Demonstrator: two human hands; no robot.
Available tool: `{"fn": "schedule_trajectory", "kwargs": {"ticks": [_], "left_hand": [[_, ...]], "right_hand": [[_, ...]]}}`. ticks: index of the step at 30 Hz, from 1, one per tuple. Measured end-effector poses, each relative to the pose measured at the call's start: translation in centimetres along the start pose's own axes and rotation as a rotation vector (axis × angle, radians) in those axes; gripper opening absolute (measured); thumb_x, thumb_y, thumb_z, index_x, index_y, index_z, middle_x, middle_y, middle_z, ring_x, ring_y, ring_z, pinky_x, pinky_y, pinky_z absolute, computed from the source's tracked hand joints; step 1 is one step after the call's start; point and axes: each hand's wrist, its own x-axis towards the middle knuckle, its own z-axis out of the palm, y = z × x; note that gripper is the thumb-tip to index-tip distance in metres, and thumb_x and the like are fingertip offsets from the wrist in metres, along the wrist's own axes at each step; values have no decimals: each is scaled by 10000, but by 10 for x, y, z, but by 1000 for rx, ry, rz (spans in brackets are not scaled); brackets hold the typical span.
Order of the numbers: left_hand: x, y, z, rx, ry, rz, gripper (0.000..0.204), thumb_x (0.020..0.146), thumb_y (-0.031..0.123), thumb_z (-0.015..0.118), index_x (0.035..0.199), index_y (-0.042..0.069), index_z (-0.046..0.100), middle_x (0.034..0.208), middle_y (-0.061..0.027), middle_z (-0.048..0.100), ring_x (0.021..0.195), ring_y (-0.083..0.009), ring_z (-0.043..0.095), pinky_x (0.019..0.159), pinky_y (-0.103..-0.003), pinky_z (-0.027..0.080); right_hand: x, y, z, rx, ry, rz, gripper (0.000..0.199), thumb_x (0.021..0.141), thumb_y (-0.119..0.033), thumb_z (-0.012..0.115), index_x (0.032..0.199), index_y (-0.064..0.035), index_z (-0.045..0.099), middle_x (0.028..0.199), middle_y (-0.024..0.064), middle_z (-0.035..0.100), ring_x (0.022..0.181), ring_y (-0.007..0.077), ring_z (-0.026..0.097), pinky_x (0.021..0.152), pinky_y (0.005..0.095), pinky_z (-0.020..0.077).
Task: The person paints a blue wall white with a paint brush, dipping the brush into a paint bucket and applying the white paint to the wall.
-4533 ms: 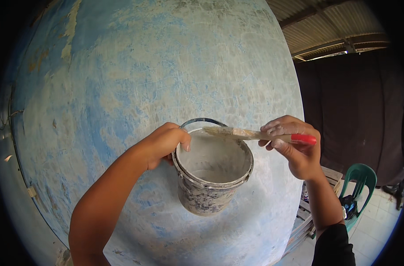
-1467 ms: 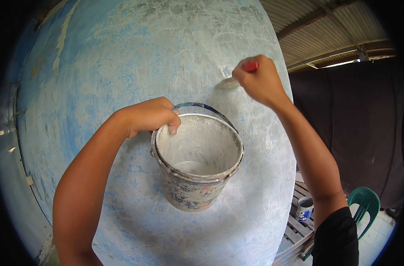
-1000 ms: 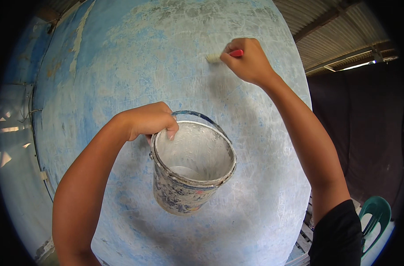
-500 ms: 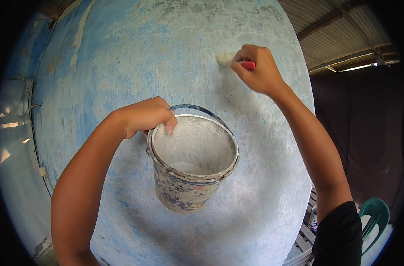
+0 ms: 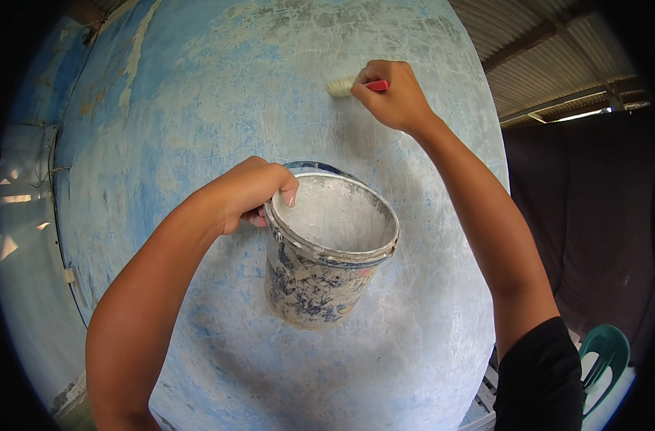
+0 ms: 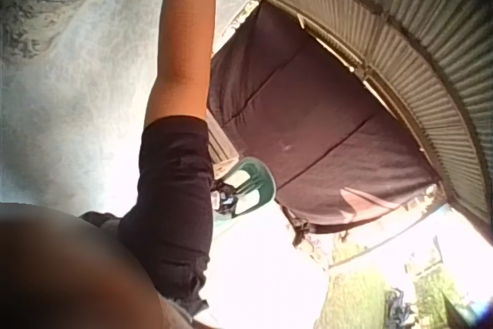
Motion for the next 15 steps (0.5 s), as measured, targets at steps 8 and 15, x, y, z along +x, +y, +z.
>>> {"fn": "schedule_trajectory", "kwargs": {"ticks": [8, 15], "left_hand": [[-8, -2, -9, -1, -11, -21, 116, 640, 137, 662, 733, 73, 635, 736, -63, 581, 644, -184, 507, 601, -335, 385], [-9, -13, -12, 39, -54, -29, 116, 629, 132, 659, 721, 65, 637, 744, -79, 597, 648, -202, 533, 612, -352, 403]], "right_hand": [[53, -19, -23, 10, 125, 175, 257, 844, -227, 707, 895, 11, 787, 766, 124, 742, 679, 222, 691, 674, 350, 549], [-1, -2, 16, -22, 36, -83, 165, 824, -140, 717, 844, 21, 749, 803, 173, 718, 748, 313, 706, 707, 370, 547]]}}
